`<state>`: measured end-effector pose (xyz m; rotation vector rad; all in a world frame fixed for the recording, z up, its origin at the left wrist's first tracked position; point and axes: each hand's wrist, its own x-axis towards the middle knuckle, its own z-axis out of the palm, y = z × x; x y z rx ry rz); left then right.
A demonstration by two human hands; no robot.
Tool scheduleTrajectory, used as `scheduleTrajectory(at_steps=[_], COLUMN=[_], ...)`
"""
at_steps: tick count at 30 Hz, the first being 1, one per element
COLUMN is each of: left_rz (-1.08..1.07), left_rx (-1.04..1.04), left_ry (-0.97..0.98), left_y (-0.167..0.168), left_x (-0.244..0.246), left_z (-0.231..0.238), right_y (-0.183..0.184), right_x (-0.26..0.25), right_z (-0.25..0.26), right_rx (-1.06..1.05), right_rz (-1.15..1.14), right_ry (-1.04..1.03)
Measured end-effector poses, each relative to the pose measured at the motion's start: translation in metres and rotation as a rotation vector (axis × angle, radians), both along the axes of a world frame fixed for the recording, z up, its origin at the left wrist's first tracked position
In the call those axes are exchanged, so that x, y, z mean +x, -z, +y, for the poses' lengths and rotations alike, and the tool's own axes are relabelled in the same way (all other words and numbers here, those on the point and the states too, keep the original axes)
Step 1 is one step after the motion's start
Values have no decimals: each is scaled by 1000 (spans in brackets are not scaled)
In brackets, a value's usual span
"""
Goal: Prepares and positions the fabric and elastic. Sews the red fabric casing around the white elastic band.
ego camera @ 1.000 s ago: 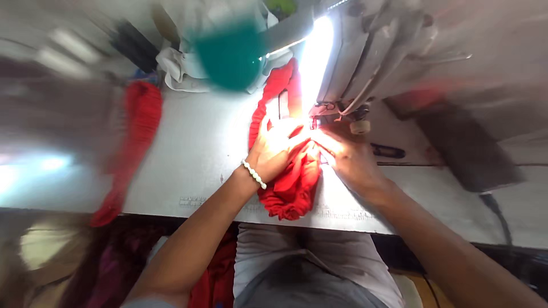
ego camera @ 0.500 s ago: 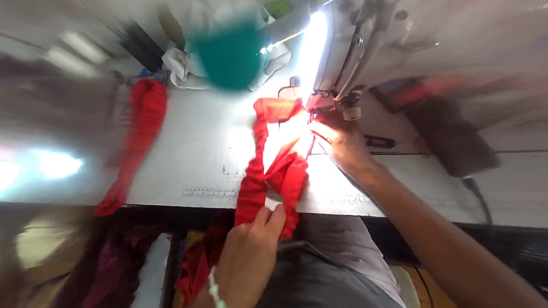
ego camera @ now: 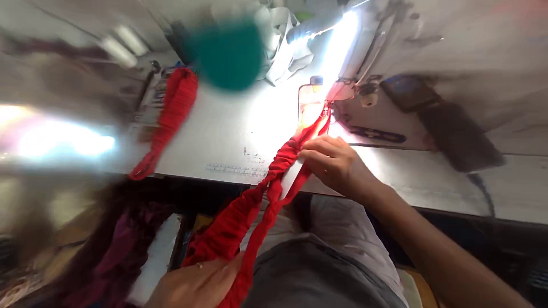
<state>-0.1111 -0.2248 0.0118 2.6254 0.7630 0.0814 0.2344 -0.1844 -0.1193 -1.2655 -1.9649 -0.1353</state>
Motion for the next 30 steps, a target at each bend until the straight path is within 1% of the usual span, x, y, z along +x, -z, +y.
scheduleTrajectory(at_steps=[3,5,7,9,12,14,16,18,20,22,24,27,30], left_rz=[-47,-68,-39,31,75,33,-37,-101,-135,-147,-152,-147,-169], left_rx=[160,227,242,205,192,276,389,388,362,394,451,496,424], left_ry=[23,5,-47,-106,-217,-285,-297,-271,-206,-140,-109,-132,-158], left_y=[22,41,61,74,84,94,108,111,101,86,78,80,91], left_x=[12,27,48,75,113,134,147,146,131,112,102,101,108], left_z=[10,21,33,43,46,42,42,41,35,26,19,17,24], right_y=[4,10,20,26,23,22,24,26,29,30,25,20,26], right_x=[-2,-4,-12,-20,-24,-25,-25,-20,-8,9,22,15,-4], right_z=[2,2,-2,-9,-19,-25,-25,-20,-11,3,17,20,0], right_rx=[36,35,20,25,59,72,74,52,11,-19,-49,-28,-1], right_rz=[-69,-82,-61,-45,-51,-56,-52,-59,-66,-85,-113,-138,-88], right_ry=[27,53,66,98,151,168,179,185,167,143,153,211,215])
